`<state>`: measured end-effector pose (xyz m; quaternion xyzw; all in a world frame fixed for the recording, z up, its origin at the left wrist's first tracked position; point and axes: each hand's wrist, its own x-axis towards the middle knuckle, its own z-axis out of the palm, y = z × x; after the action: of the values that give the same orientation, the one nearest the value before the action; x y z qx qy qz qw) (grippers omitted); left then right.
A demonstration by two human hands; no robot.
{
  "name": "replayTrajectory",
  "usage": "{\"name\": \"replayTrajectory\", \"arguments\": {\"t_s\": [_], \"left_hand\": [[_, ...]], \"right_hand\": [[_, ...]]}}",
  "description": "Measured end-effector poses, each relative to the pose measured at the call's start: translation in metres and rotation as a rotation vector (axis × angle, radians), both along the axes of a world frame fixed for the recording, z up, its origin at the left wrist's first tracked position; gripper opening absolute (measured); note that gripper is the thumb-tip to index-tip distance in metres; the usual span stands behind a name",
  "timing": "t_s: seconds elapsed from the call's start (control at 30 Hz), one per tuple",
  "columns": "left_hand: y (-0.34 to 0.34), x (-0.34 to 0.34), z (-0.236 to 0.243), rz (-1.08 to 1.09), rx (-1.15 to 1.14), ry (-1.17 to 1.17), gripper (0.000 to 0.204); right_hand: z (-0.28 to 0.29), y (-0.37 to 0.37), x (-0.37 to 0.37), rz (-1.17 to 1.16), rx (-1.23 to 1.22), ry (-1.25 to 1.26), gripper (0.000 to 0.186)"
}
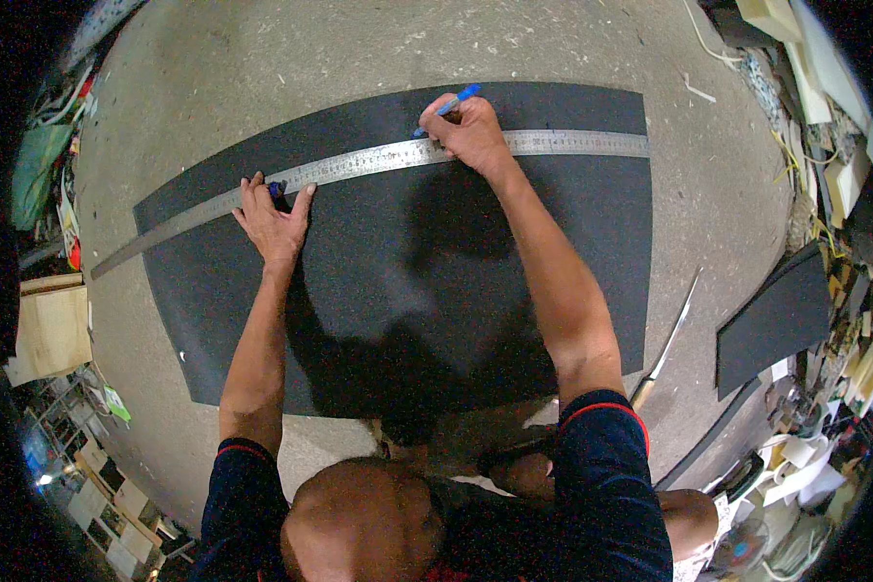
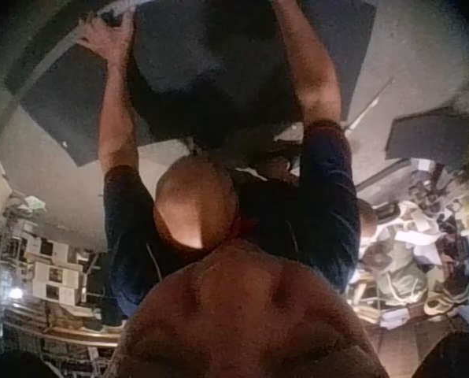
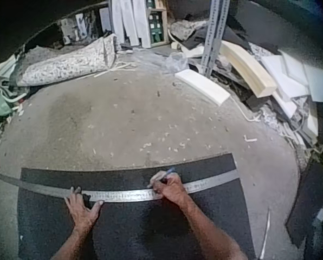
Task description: The person measures and marks a large black sheet on the floor using a metal ruler and a blue marker. They then use a knife to cut along the marked lines, separating the sheet into smaller rectangular pieces.
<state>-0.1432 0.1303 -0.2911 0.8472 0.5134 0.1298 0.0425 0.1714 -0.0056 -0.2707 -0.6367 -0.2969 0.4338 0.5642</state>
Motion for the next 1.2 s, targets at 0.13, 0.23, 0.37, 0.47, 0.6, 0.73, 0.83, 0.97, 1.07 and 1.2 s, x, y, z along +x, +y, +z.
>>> {"name": "replayTrajectory", "arguments": {"t_s": [0.13, 0.23, 0.37, 0.47, 0.6, 0.73, 0.83, 0.97, 1.07, 1.2], "left_hand": [[-0.001, -0.001, 0.001, 0.006, -0.014, 0.008, 0.078], [0.000, -0.001, 0.000, 0.011, -0.007, 0.001, 0.075], [-0.001, 0.001, 0.000, 0.011, -0.010, -0.009, 0.076], [-0.001, -0.001, 0.000, 0.013, -0.026, -0.004, 0.078], [0.000, -0.001, 0.001, 0.012, -0.005, 0.000, 0.080], [-0.001, 0.001, 0.001, 0.007, -0.006, -0.010, 0.079], [-0.001, 0.001, 0.001, 0.008, -0.004, -0.009, 0.079], [-0.001, 0.001, 0.000, 0.012, -0.013, 0.005, 0.079], [-0.002, -0.001, 0.001, 0.018, -0.026, 0.008, 0.079], [-0.002, 0.000, 0.003, 0.021, -0.034, -0.001, 0.079]], "right_hand": [[0.004, -0.003, 0.005, 0.014, -0.009, -0.075, 0.011], [0.005, -0.005, 0.005, -0.011, -0.020, -0.174, 0.010], [0.000, -0.009, 0.007, -0.023, -0.005, -0.164, 0.009], [0.000, -0.008, 0.005, -0.011, -0.048, -0.184, 0.009], [0.000, -0.006, 0.005, -0.009, -0.063, -0.225, 0.011], [-0.001, -0.007, 0.005, -0.013, -0.048, -0.238, 0.014], [-0.002, -0.007, 0.008, 0.044, -0.109, -0.266, 0.011], [-0.006, -0.007, 0.009, 0.050, -0.115, -0.281, 0.010], [-0.003, -0.006, 0.005, 0.034, -0.088, -0.255, 0.011], [-0.005, -0.005, 0.002, -0.008, -0.027, -0.227, 0.012]]}}
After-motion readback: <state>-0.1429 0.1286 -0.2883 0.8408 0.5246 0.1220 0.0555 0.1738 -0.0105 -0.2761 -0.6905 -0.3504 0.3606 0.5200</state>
